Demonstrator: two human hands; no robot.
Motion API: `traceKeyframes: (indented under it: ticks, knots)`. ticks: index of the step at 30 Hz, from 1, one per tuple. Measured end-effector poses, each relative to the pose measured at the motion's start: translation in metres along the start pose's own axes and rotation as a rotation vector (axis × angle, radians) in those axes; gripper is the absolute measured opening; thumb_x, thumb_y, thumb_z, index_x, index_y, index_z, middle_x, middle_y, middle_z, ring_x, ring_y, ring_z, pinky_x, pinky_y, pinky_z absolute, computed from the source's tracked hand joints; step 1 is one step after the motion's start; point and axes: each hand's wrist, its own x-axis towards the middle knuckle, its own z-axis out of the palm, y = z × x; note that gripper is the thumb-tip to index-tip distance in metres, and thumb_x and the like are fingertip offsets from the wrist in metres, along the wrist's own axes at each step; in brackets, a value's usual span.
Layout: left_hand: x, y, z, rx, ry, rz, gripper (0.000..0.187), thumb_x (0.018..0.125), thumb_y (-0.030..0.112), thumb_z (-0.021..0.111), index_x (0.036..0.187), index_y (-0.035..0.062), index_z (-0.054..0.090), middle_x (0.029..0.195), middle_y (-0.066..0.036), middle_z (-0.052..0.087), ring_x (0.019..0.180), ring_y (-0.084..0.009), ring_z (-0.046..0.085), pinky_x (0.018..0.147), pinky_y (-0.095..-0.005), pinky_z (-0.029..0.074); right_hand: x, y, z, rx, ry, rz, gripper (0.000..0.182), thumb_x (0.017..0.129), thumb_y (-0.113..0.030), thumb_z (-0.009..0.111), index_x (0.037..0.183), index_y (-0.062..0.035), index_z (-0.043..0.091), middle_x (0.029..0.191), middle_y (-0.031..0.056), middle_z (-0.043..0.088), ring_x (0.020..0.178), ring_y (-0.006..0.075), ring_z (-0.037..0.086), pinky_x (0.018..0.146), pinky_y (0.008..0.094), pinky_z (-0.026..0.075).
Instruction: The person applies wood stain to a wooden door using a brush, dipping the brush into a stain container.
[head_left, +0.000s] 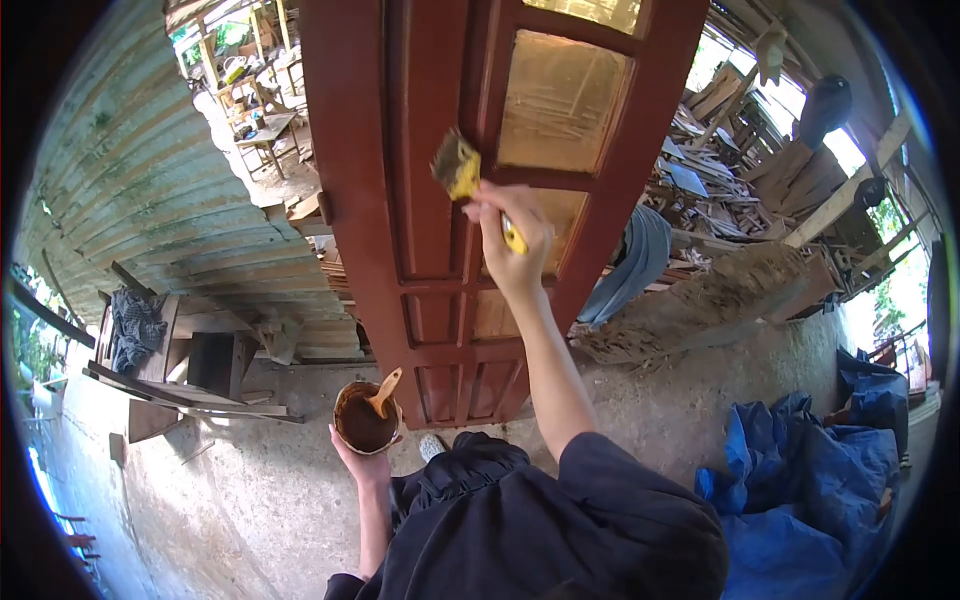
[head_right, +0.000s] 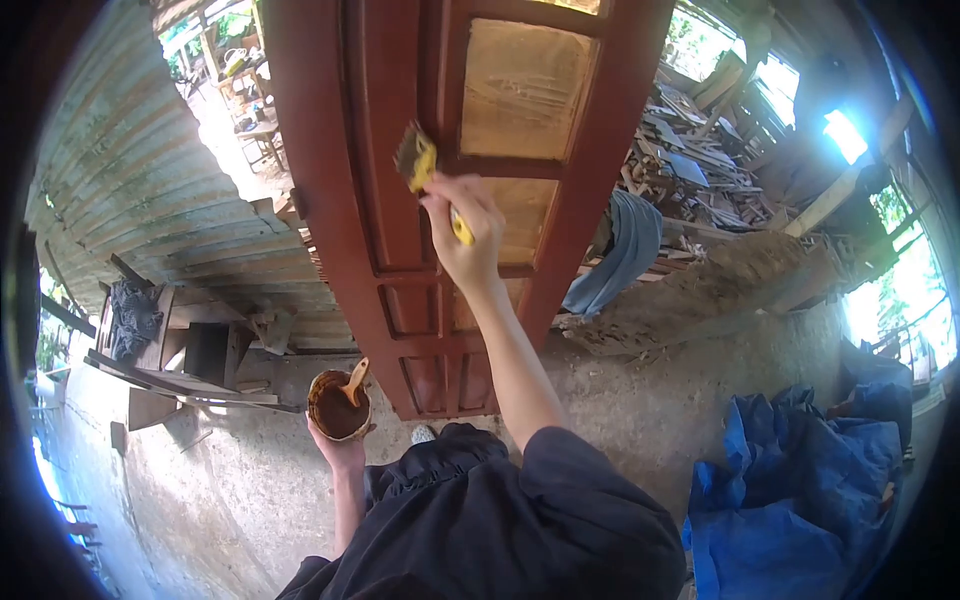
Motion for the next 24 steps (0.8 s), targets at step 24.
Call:
traceKeyframes:
  ticks: [24]
  knots:
    - [0.005,0.007,-0.022,0.098,0.036,-0.023,0.064,0.106,0.062,0.036,0.154,0.0208,0.05,0.145,-0.007,0.063,0.116,-0.0271,0.072,0.066,-0.044,0.067,-0.117,0.054,-0.087,-0.046,-0.078,0.23,0.012,0.105,0.003,0.061,0.111,0.0068,0.071,0.108,0.0159,0.072,0.083,0.0234,0.08,0.073,0.0294,0.065]
